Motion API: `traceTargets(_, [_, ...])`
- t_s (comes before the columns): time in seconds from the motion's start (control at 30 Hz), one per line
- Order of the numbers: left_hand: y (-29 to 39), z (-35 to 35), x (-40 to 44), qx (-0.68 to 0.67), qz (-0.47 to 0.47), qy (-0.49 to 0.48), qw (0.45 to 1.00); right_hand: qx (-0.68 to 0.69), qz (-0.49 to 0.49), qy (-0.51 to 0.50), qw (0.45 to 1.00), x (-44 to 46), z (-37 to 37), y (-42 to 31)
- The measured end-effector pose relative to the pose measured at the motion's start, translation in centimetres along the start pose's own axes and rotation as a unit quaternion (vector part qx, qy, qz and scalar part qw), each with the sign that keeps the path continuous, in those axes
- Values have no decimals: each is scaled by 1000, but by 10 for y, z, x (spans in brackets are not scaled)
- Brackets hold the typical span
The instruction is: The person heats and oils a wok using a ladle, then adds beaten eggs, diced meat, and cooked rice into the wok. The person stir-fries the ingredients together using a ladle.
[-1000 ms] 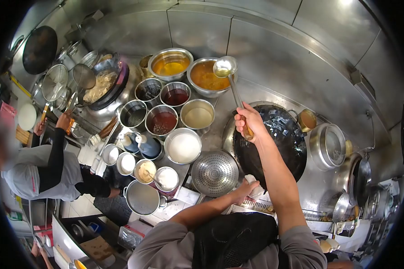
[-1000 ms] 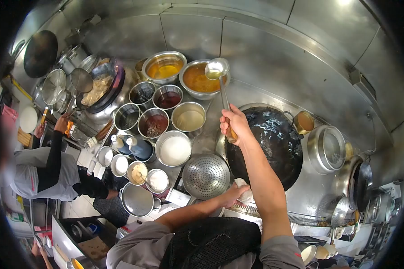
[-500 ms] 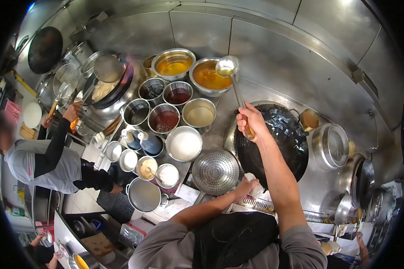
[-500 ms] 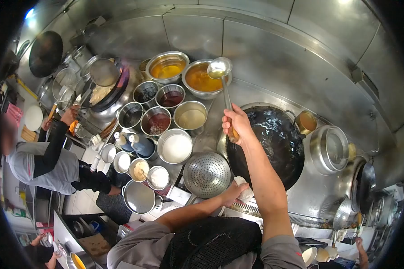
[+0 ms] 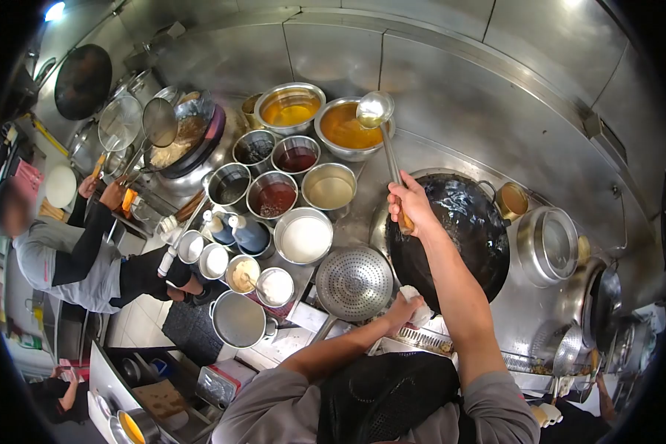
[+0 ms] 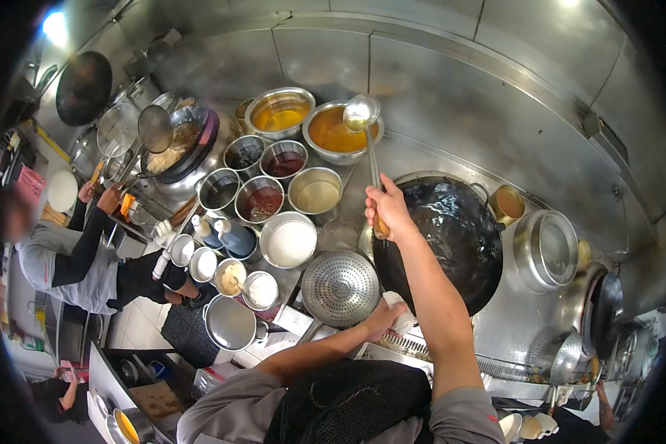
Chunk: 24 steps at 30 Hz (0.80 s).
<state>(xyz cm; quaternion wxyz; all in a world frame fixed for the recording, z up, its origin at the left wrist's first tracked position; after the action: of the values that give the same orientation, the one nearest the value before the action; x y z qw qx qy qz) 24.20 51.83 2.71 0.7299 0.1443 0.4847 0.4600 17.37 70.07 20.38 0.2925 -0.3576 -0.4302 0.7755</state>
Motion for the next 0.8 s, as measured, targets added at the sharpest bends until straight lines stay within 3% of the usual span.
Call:
traceTargets(0.1, [-10, 2, 5, 4, 20, 10, 1000, -14, -3, -5, 1000, -3, -9, 0])
traceTargets(0.2, [-22, 12, 9, 27, 43, 39, 998, 102, 0, -64, 993, -22, -31, -4])
traceTargets(0.4, [-29, 19, 12, 32, 7, 50, 998, 145, 19, -85, 986, -119, -107, -24])
traceTargets(0.5, [-43, 17, 3, -29, 74, 190, 979, 101, 13, -72, 992, -173, -154, -24])
traceTargets(0.57, [-36, 13, -32, -51, 142, 209, 966, 65, 12, -82, 994, -197, -201, -14])
traceTargets(0.63, [-47, -7, -55, -40, 145, 303, 941, 34, 39, -21, 998, -218, -233, -5])
traceTargets(0.8, [-80, -51, -116, -43, 138, 358, 922, -124, 31, 14, 992, -266, -297, 24])
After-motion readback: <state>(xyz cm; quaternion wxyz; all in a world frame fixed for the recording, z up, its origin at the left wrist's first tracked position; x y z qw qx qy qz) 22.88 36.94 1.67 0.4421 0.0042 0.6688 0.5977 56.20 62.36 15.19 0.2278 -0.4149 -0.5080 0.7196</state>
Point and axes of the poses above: each hand's wrist, its own x-axis towards the middle knuckle, its own z-axis out of the palm, y = z × x, the point moved 1 cm from there along x, towards the middle knuckle, and after that the axes turned 2 degrees about -z, right-handed, at the moved point
